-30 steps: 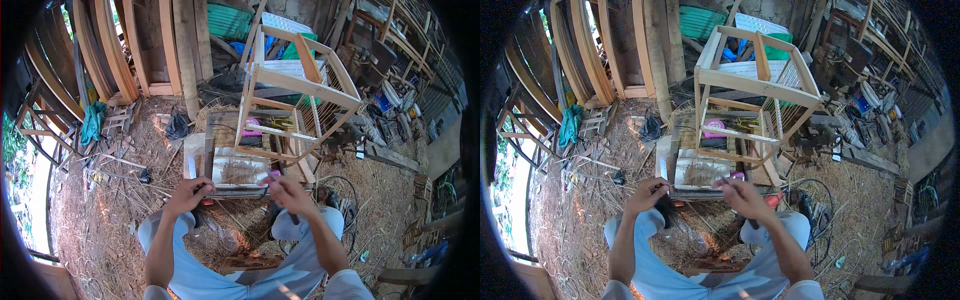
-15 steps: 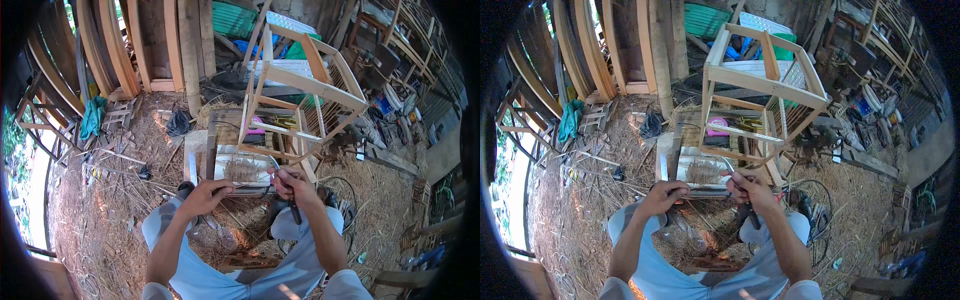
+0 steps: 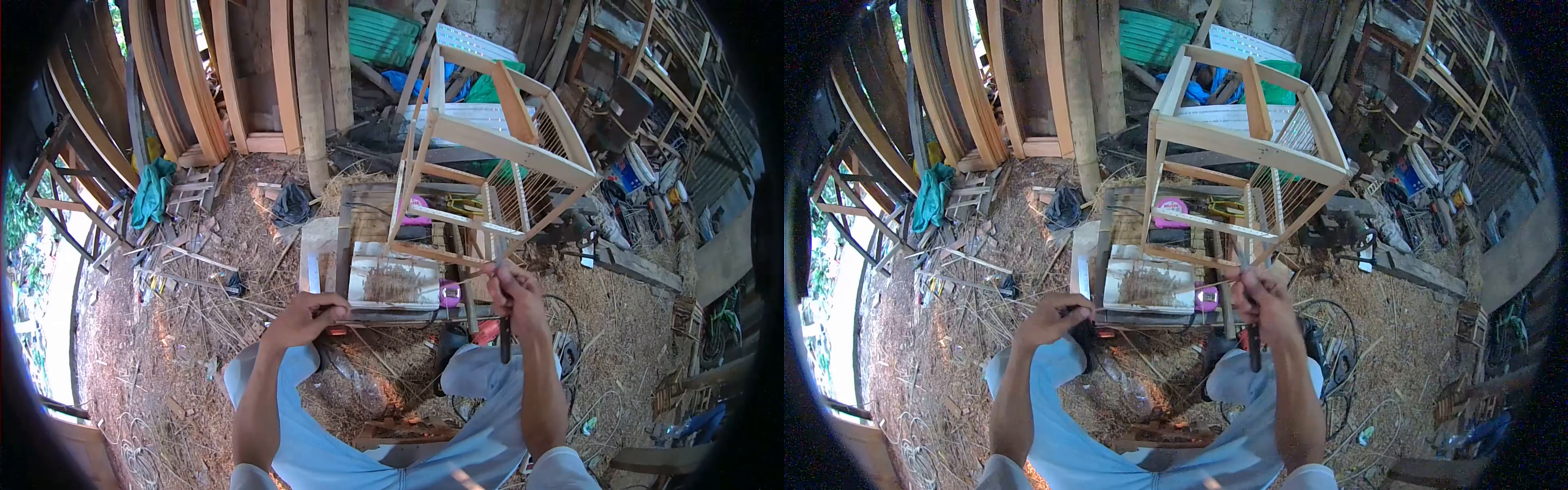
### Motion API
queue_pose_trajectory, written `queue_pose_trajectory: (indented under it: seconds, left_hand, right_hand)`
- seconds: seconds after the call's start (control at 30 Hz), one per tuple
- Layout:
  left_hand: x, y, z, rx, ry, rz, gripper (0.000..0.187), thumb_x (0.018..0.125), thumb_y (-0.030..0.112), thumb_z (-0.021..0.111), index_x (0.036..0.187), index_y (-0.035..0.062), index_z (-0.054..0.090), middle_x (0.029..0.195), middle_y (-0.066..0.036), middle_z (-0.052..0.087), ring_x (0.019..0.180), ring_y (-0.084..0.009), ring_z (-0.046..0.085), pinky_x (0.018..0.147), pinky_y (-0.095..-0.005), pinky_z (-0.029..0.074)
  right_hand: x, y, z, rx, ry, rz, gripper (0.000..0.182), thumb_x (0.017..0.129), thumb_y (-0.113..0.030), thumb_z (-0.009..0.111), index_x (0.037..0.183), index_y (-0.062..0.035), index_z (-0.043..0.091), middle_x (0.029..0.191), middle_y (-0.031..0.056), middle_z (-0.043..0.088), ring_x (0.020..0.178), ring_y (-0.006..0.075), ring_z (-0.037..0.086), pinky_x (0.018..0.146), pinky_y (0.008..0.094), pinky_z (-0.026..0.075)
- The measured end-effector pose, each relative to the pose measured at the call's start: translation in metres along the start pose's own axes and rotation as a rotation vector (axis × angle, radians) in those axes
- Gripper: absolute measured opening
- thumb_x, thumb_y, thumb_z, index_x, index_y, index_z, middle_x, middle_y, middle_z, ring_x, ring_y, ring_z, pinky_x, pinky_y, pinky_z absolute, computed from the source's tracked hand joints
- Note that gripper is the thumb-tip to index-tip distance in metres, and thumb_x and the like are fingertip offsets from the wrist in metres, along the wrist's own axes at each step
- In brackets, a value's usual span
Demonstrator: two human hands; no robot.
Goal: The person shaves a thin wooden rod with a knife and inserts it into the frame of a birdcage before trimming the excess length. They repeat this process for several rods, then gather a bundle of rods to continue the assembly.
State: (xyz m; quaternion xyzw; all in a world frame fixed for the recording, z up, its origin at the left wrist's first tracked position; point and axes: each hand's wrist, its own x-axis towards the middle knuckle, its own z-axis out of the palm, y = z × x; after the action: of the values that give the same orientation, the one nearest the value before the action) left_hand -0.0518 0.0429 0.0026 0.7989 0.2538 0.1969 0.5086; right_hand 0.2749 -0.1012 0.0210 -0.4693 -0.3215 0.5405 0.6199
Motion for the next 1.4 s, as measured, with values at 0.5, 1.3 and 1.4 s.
queue_pose_trajectory:
  seconds: [0.5, 1.3, 1.4]
  left_hand:
    - [0.008, 0.012, 0.028, 0.044, -0.039, 0.0, 0.014, 0.088, 0.01, 0.055, 0.096, 0.0003, 0.061, 0.08, -0.011, 0.065, 0.072, -0.0204, 0.063, 0.064, -0.0306, 0.046]
    - [0.021, 0.013, 0.069, 0.104, -0.055, 0.03, 0.013, 0.091, 0.012, 0.05, 0.101, 0.0038, 0.053, 0.084, -0.015, 0.061, 0.078, -0.032, 0.061, 0.068, -0.0353, 0.046]
    - [0.021, 0.014, 0.067, 0.202, 0.026, 0.125, 0.013, 0.089, 0.01, 0.052, 0.101, 0.0052, 0.054, 0.087, -0.015, 0.062, 0.079, -0.0339, 0.061, 0.066, -0.0383, 0.047]
  right_hand:
    - [0.003, 0.003, 0.023, -0.144, -0.069, 0.125, 0.032, 0.094, -0.026, 0.05, 0.104, 0.0017, 0.06, 0.067, 0.0001, 0.056, 0.046, 0.004, 0.035, 0.04, 0.0194, 0.025]
    - [0.006, 0.047, 0.064, -0.169, -0.302, 0.11, 0.025, 0.097, -0.016, 0.043, 0.109, 0.002, 0.056, 0.065, 0.0016, 0.053, 0.048, 0.0035, 0.036, 0.042, 0.0182, 0.028]
    - [0.004, 0.038, 0.058, -0.238, -0.291, 0.094, 0.026, 0.097, -0.017, 0.042, 0.105, 0.0026, 0.057, 0.064, 0.0011, 0.053, 0.047, 0.0032, 0.036, 0.042, 0.0181, 0.027]
